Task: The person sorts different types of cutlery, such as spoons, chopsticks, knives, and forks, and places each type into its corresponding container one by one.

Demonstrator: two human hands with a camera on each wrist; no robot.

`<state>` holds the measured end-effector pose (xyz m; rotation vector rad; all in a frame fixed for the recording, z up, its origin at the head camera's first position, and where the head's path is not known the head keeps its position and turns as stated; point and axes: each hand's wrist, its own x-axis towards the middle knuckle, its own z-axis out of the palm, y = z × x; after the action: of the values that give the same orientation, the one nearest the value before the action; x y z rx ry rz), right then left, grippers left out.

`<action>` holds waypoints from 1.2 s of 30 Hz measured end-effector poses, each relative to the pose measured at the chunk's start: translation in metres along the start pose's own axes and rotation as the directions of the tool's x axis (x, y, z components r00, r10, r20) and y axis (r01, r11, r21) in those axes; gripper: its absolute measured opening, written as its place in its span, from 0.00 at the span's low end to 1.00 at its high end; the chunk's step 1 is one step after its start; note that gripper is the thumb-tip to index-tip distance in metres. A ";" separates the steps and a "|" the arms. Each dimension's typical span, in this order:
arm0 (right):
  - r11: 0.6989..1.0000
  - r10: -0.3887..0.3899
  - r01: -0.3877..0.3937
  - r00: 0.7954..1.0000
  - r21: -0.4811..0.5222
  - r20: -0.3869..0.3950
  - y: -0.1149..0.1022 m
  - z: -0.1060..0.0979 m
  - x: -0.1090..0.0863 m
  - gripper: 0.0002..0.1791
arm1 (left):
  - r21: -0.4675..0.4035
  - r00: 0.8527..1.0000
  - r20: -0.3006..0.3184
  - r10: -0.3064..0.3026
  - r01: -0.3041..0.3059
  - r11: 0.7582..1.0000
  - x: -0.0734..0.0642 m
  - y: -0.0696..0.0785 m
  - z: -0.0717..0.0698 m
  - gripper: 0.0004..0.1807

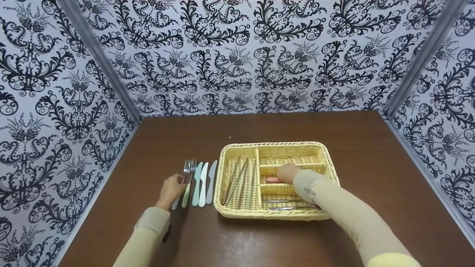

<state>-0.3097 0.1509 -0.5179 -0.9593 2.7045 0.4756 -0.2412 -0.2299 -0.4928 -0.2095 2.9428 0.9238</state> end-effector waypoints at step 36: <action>0.615 0.564 -0.433 0.825 0.659 0.016 0.102 0.075 -0.184 0.06 | 0.046 0.975 0.161 -0.156 0.150 0.988 -0.012 -0.023 -0.001 0.07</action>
<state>-0.2277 0.3580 -0.5055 -0.0334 2.9391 -0.4990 -0.2258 -0.2476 -0.5036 -0.3364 2.7443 0.8271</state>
